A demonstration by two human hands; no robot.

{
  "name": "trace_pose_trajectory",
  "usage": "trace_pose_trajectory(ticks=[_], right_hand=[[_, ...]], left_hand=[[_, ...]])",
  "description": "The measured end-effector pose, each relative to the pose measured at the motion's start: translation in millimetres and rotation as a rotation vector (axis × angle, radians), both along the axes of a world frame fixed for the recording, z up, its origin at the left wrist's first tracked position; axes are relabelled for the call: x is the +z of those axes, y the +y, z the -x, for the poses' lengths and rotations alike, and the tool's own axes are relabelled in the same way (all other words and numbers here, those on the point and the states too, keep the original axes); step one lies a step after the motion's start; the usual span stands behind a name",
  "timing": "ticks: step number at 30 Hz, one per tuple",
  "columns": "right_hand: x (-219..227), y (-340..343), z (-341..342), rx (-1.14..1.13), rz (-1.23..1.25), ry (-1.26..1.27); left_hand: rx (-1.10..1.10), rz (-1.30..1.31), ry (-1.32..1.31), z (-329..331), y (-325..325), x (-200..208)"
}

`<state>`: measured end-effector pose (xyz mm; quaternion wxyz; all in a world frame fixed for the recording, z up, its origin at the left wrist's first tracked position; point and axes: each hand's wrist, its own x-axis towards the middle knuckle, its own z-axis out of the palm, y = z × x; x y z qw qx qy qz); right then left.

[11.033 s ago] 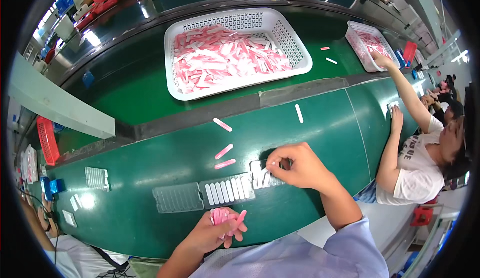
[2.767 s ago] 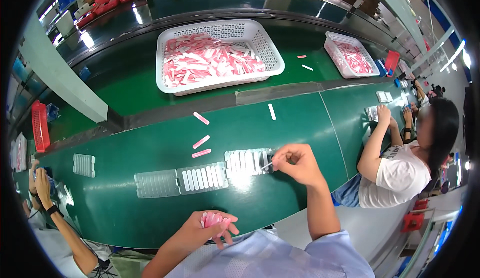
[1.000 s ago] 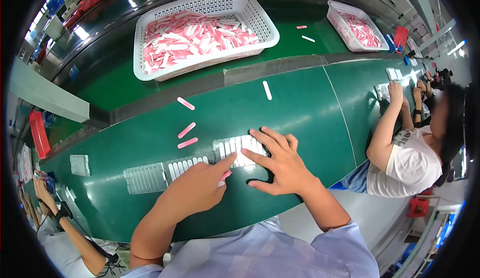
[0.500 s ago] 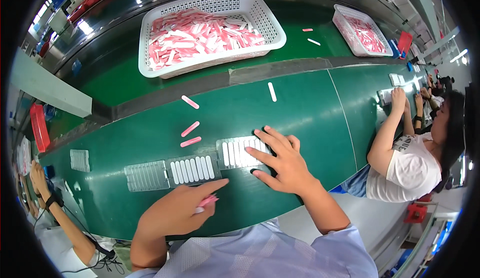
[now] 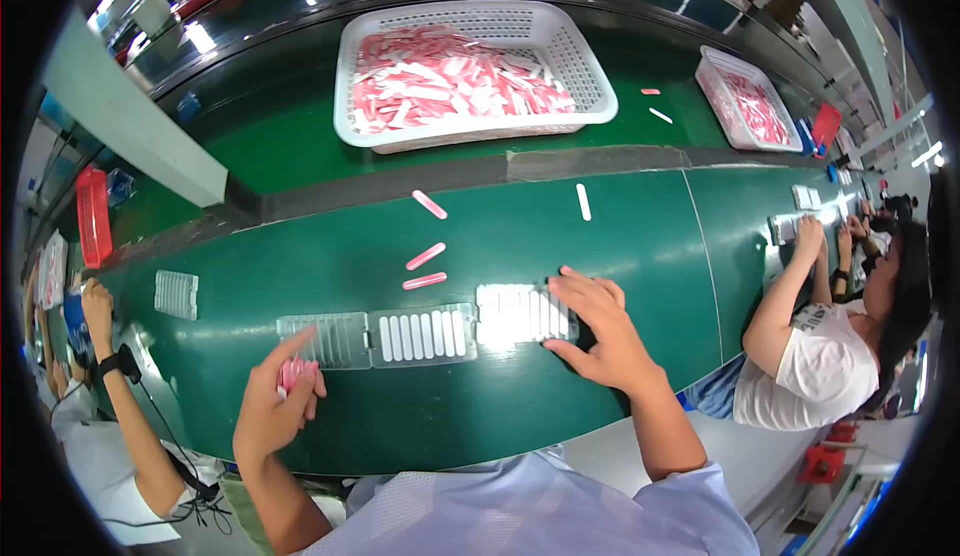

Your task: The person places sticks one by one into plastic tray slots, moves the filled trays across the workbench, and then places an item onto the upper shelf overhead.

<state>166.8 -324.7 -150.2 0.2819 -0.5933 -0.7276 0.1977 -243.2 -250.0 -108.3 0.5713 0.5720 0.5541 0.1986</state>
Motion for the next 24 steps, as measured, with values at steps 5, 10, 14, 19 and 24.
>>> trace_pose_trajectory(ticks=[5, 10, 14, 19, 24], right_hand=[[12, -10, 3, 0.036, 0.063, -0.009], [14, -15, 11, -0.004, 0.071, -0.097], [32, -6, 37, 0.096, 0.056, -0.244], [40, 25, 96, 0.222, -0.010, -0.356], [31, 38, 93, 0.339, -0.004, -0.371]], left_hand=[[-0.023, 0.064, 0.069, 20, 12, -6], [-0.095, 0.063, 0.068, 30, 10, -5], [-0.132, 0.075, 0.149, 28, 10, 4], [-0.130, -0.007, 0.130, 31, 8, -4], [-0.183, -0.211, 0.251, 28, 6, -14]])
